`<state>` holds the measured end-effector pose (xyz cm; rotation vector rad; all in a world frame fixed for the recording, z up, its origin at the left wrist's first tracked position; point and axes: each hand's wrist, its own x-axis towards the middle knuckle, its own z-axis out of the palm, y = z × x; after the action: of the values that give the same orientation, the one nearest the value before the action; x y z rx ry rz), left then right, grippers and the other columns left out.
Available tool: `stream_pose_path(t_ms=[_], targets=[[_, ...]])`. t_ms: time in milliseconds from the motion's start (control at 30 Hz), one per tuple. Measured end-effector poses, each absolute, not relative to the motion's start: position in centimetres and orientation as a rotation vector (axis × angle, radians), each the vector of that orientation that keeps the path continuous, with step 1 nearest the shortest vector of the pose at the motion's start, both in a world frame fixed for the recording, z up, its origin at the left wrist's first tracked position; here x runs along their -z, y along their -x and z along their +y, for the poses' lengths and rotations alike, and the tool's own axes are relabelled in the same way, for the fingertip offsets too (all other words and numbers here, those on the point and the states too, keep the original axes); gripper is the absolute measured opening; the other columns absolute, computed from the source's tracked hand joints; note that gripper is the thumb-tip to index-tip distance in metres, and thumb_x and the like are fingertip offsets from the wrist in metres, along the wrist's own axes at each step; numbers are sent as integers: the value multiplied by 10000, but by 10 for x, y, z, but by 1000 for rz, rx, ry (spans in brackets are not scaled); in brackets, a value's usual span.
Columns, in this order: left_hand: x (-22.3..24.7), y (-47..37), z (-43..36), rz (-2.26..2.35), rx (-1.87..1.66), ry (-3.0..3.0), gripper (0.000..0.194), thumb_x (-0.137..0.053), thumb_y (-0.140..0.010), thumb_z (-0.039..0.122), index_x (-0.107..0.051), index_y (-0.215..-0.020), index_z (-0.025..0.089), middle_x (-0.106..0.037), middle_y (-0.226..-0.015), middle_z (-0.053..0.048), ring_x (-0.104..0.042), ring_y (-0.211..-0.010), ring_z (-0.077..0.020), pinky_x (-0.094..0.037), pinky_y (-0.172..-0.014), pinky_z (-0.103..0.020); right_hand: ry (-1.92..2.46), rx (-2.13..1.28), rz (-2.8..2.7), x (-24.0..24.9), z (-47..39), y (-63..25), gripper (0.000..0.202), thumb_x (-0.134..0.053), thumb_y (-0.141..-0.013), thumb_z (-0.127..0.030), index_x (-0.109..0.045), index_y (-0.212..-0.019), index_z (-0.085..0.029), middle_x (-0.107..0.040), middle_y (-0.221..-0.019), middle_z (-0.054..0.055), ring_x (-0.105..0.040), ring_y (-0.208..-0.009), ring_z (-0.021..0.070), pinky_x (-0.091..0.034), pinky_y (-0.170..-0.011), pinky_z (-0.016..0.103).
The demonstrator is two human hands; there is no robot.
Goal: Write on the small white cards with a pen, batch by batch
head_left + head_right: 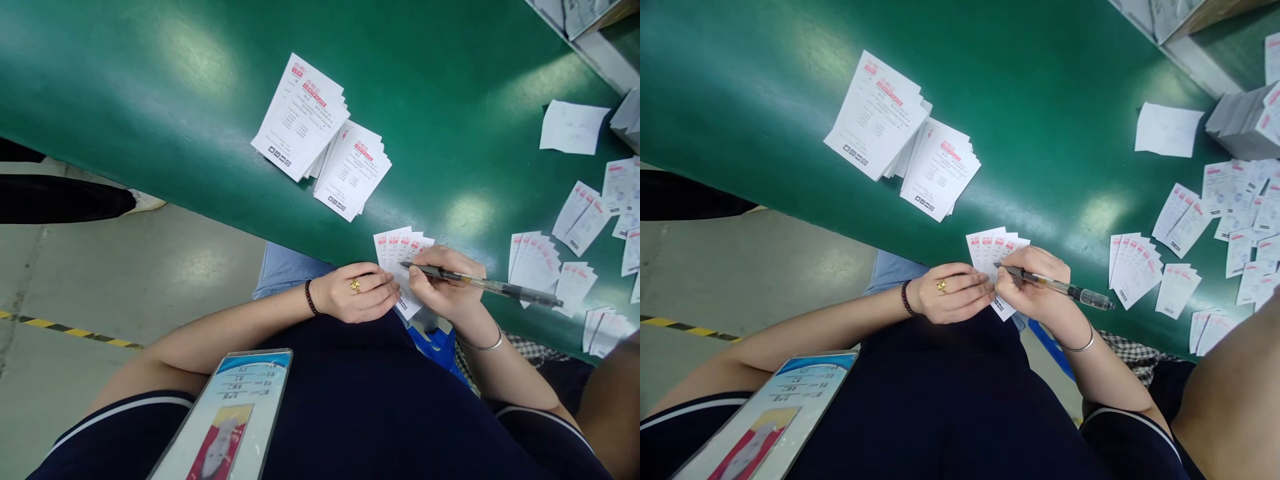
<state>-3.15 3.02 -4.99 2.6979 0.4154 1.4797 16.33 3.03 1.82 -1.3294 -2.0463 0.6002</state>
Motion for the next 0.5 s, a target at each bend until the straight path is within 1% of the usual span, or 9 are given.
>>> stream_pose_path(t_ms=[133,267,367,500], targets=[[50,32,30,426,-1477,-2684,84,-657,-846,132,-720,-885,171,-764,-907,-5,-722,-826,-140,-622,-781,-266,1320,-581,-2073,-18,31,-162,94,-621,-753,-130,-596,-762,-221,-661,-640,-25,-614,-550,128,-528,-567,281],[49,31,30,420,-1496,-2675,117,-607,-880,140,-721,-898,162,-763,-897,-10,-722,-819,-140,-623,-770,-270,1317,-594,-2070,-18,30,-162,87,-625,-752,-142,-598,-769,-223,-660,-637,-23,-621,-559,136,-530,-575,289],[49,31,30,428,-1510,-2671,147,-575,-895,138,-719,-895,168,-763,-890,-8,-721,-817,-135,-622,-771,-269,1320,-585,-2074,-18,31,-161,80,-615,-756,-151,-595,-764,-228,-659,-633,-25,-625,-559,139,-534,-575,295],[50,31,30,443,-1502,-2680,117,-609,-875,145,-715,-873,194,-764,-898,5,-720,-835,-126,-621,-785,-259,1314,-563,-2074,-19,32,-160,86,-611,-757,-143,-590,-763,-227,-659,-630,-25,-620,-546,133,-531,-563,286]])
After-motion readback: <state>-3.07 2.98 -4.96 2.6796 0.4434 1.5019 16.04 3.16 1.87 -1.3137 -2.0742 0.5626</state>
